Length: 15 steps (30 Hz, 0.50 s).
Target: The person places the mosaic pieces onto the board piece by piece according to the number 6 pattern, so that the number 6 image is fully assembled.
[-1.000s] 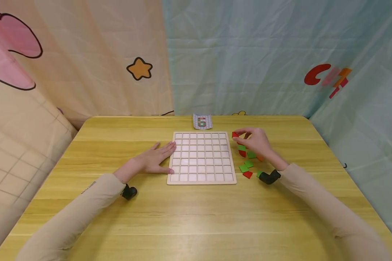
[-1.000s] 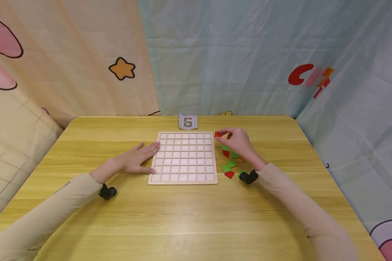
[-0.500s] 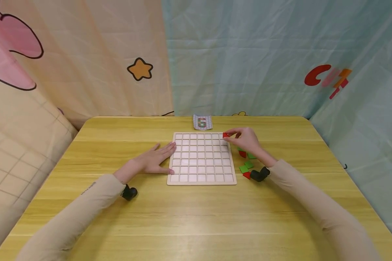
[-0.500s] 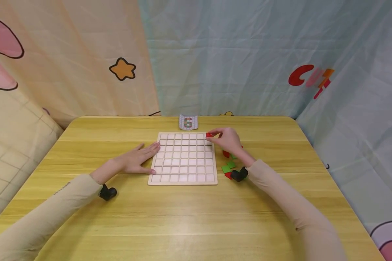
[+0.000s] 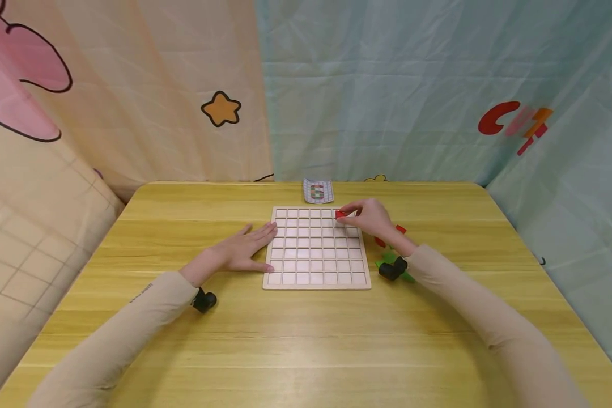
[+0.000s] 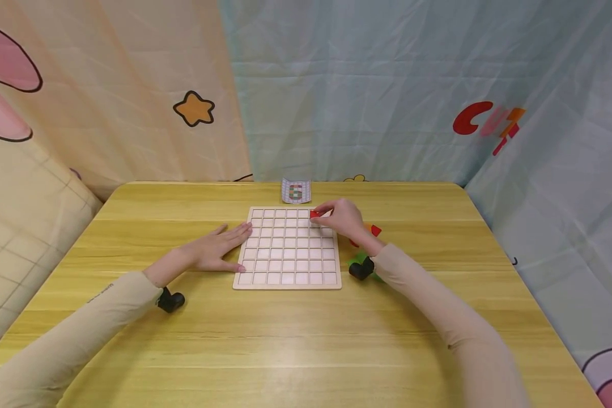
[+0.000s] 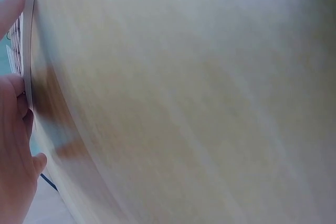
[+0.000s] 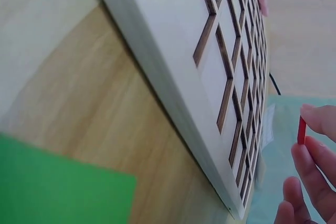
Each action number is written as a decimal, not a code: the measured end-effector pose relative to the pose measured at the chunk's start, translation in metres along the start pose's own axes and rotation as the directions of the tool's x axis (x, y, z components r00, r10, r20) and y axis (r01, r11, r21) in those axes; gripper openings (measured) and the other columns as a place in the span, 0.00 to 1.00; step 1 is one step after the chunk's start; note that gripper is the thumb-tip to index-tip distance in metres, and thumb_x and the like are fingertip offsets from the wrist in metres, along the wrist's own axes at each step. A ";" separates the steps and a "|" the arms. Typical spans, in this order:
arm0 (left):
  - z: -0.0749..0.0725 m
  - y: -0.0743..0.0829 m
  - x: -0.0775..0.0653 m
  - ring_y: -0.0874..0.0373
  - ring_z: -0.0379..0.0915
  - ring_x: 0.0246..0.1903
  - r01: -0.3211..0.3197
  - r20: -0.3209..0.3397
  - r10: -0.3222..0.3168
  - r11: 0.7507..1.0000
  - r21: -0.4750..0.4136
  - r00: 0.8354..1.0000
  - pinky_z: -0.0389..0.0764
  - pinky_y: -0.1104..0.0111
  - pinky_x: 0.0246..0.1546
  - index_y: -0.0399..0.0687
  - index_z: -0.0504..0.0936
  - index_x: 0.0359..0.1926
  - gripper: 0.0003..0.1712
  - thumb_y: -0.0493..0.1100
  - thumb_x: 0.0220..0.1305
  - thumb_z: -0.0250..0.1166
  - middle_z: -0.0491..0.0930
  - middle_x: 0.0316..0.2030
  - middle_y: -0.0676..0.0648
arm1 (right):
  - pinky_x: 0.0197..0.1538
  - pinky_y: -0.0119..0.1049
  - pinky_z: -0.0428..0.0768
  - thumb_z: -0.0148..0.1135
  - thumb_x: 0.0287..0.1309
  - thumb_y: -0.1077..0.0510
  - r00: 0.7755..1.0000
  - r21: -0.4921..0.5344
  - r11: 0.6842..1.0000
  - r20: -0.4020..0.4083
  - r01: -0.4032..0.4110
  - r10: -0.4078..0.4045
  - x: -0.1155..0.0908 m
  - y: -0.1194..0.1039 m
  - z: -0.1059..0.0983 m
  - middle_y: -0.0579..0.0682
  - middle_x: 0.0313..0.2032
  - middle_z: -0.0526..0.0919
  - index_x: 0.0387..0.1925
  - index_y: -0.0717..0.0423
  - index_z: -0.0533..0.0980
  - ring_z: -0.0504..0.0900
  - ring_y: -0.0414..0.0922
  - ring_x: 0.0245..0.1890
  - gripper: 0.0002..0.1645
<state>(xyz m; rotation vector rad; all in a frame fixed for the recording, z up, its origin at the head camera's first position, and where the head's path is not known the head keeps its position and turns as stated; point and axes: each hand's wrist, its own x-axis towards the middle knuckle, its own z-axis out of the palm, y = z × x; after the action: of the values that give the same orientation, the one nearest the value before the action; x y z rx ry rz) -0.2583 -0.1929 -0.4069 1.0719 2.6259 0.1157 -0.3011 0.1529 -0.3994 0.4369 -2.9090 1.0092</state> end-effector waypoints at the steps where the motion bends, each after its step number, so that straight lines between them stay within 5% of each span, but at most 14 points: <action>1: 0.000 0.000 0.000 0.50 0.30 0.76 0.001 0.001 -0.001 1.000 0.001 1.000 0.35 0.45 0.74 0.43 0.38 0.76 0.57 0.73 0.62 0.51 0.33 0.77 0.44 | 0.26 0.31 0.69 0.72 0.50 0.45 1.000 -0.007 1.000 0.007 0.002 -0.002 0.001 -0.001 0.001 0.49 0.36 0.89 0.43 0.50 0.85 0.76 0.44 0.27 0.20; 15: 0.000 0.000 0.001 0.50 0.30 0.76 0.005 0.004 -0.005 1.000 0.002 1.000 0.36 0.45 0.74 0.43 0.38 0.76 0.58 0.73 0.62 0.51 0.33 0.77 0.44 | 0.30 0.32 0.73 0.73 0.48 0.45 0.994 -0.048 0.999 0.106 -0.014 0.019 0.011 -0.015 0.012 0.46 0.37 0.89 0.40 0.48 0.86 0.80 0.43 0.31 0.17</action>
<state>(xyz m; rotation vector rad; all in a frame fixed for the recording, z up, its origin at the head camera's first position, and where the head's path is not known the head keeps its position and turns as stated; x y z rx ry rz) -0.2589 -0.1924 -0.4071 1.0657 2.6254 0.1099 -0.3071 0.1313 -0.3984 0.4799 -3.0275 0.9453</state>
